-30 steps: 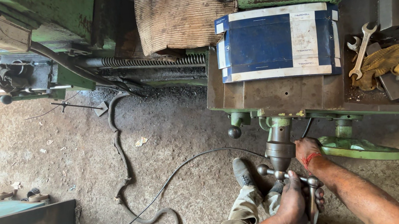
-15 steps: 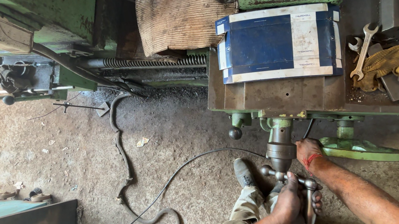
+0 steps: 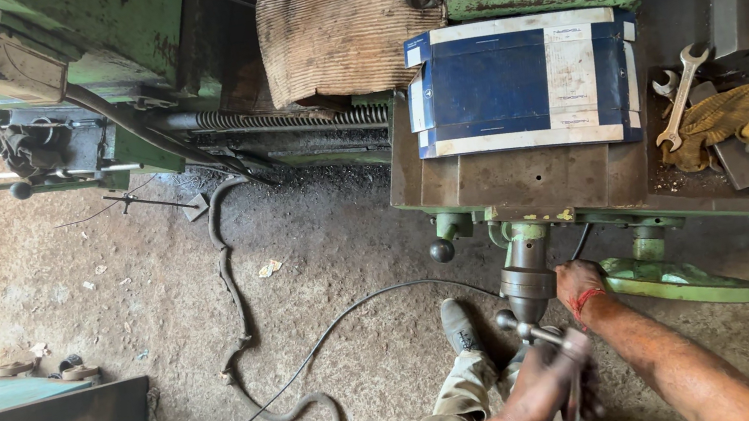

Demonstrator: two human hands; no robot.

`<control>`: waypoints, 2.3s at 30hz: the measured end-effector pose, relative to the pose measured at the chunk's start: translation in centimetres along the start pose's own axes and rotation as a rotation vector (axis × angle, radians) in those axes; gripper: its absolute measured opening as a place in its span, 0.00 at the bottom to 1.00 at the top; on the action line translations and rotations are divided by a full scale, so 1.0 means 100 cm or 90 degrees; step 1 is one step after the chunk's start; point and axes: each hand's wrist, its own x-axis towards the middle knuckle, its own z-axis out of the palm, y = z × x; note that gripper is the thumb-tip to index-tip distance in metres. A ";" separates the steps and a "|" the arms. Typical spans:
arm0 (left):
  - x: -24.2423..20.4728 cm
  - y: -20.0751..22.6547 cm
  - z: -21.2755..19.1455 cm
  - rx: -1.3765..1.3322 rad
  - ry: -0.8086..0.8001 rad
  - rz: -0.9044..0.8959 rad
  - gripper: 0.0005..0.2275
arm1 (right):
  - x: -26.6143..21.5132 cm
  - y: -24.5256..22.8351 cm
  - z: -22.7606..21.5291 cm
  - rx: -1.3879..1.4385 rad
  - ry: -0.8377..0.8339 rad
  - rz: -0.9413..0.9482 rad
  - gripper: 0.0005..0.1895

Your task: The person operates a green milling machine by turning a handwheel with both hands to adjust the vertical position of the spindle. The person repeatedly moves the handwheel up and down while the machine runs.

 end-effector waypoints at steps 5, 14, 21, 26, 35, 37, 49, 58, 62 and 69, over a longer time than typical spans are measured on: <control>-0.010 0.052 0.002 0.709 0.072 -0.036 0.23 | -0.001 -0.001 -0.006 0.015 -0.024 0.019 0.06; -0.017 0.062 0.007 0.839 0.245 0.005 0.37 | -0.030 0.028 -0.040 -0.023 0.093 -0.137 0.34; 0.004 0.050 -0.015 0.820 0.140 -0.010 0.42 | -0.154 0.115 -0.063 0.044 0.123 0.090 0.34; 0.014 0.039 -0.028 0.811 0.109 0.006 0.41 | -0.146 0.110 -0.082 0.140 0.106 0.001 0.27; 0.006 0.049 -0.036 0.760 0.087 0.020 0.33 | -0.142 0.091 -0.094 0.113 0.081 0.046 0.28; 0.004 0.055 -0.035 0.747 0.082 0.007 0.33 | -0.140 0.088 -0.096 0.095 0.068 0.059 0.28; -0.007 0.068 -0.035 0.701 0.051 0.001 0.34 | -0.135 0.086 -0.086 0.088 0.036 0.099 0.28; 0.002 0.070 -0.050 0.707 0.016 0.059 0.33 | -0.126 0.088 -0.077 0.127 0.014 0.076 0.25; 0.003 0.070 -0.063 0.721 -0.023 0.079 0.29 | -0.117 0.088 -0.065 0.124 0.160 0.028 0.29; 0.002 0.040 -0.050 0.645 0.123 0.019 0.27 | -0.110 0.078 -0.032 0.080 0.201 0.103 0.22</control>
